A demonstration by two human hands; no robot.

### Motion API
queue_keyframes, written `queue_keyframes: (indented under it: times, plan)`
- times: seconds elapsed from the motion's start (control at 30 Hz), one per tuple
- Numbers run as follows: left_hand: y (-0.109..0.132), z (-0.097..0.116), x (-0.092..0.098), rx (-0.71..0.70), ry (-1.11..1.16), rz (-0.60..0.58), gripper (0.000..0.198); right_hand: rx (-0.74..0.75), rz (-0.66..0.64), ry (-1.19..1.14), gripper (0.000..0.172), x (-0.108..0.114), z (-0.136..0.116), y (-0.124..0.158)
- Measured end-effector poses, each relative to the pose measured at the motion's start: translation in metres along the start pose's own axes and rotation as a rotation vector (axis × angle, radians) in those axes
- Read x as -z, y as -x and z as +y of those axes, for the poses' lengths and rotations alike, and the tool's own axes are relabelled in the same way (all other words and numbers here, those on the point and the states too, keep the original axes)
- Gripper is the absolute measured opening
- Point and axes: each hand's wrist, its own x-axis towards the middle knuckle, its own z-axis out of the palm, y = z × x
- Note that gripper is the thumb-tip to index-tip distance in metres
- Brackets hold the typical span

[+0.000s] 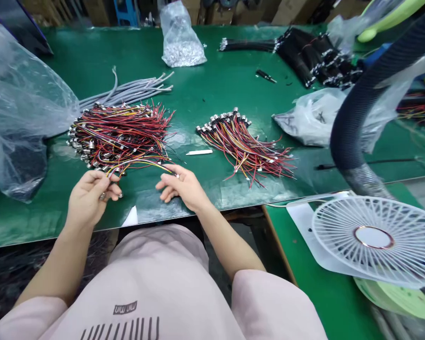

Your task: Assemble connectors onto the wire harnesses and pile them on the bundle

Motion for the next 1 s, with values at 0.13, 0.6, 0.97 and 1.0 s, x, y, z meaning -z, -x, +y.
queue_keyframes:
  times: [0.13,0.6,0.97,1.0]
  plan:
    - [-0.003,0.012,0.000,0.019,0.177,0.110,0.026,0.132,0.112,0.041,0.071,0.000,0.009,0.012]
    - [0.051,-0.011,-0.036,-0.633,-0.474,-0.461,0.022,0.140,-0.173,-0.189,0.037,-0.055,0.004,0.014]
    - [0.032,0.006,-0.046,0.212,0.098,-0.459,0.052,-0.024,-0.362,0.339,0.048,-0.029,0.020,0.042]
    - [0.030,0.007,-0.052,0.266,0.203,-0.447,0.052,-0.030,-0.376,0.346,0.051,-0.031,0.026,0.043]
